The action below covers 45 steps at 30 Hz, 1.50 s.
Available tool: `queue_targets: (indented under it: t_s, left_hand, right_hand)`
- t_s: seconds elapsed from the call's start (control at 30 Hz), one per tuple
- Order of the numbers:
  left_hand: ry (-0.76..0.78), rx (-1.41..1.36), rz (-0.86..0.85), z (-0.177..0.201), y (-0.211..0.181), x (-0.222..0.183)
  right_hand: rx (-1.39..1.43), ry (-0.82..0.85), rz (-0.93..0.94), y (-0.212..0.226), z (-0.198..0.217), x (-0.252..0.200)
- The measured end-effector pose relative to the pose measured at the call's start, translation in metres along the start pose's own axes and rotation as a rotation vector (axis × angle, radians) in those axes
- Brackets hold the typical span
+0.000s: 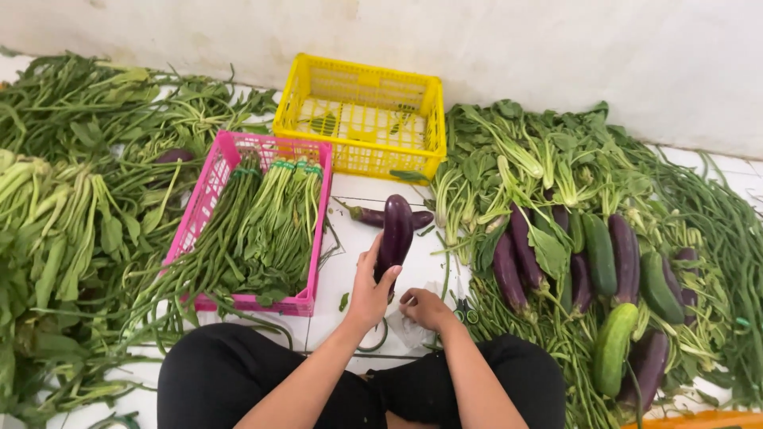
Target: A person sits on the floor cleaning eggplants by wiping them with a cloth and sorting them into crates.
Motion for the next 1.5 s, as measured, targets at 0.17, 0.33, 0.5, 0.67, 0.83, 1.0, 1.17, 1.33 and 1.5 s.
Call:
queue_targets:
  t_s: [0.17, 0.33, 0.5, 0.67, 0.83, 1.0, 1.17, 1.33, 1.5]
  left_hand:
    - [-0.015, 0.104, -0.046, 0.003, -0.001, 0.005]
    - [0.004, 0.250, -0.104, 0.003, -0.001, 0.015]
    - [0.034, 0.564, -0.131, -0.001, -0.002, 0.022]
    - [0.158, 0.617, -0.141, -0.011, 0.000, 0.036]
    - [0.213, 0.773, -0.170, -0.018, 0.014, 0.058]
    - [0.167, 1.008, -0.185, -0.016, 0.050, 0.085]
    - [0.131, 1.082, -0.142, -0.015, 0.061, 0.103]
    - [0.176, 1.141, -0.111, -0.013, 0.089, 0.126]
    - [0.159, 1.119, -0.160, -0.012, 0.097, 0.132]
  right_hand:
    - [-0.002, -0.055, -0.015, 0.022, 0.022, -0.023]
    - [-0.026, -0.112, -0.087, 0.035, 0.040, -0.034]
    - [0.018, -0.130, -0.140, 0.034, 0.044, -0.034]
    - [0.136, -0.200, -0.106, 0.038, 0.062, -0.040]
    - [0.175, -0.257, -0.103, 0.042, 0.087, -0.046]
    - [0.189, -0.267, -0.199, 0.019, 0.092, -0.042]
    - [0.244, -0.235, -0.168, 0.037, 0.091, -0.058]
    - [0.256, -0.208, -0.117, 0.053, 0.093, -0.061]
    - [0.268, -0.204, -0.069, 0.046, 0.090, -0.052]
Point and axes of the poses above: each hand's wrist, its own x-axis towards the middle knuckle, its own z-axis out of the back of the hand, y = z × x, the point moved 7 cm from there along x, towards the middle knuckle, and after that the axes turned 11 degrees about y, right-handed, at the moved point
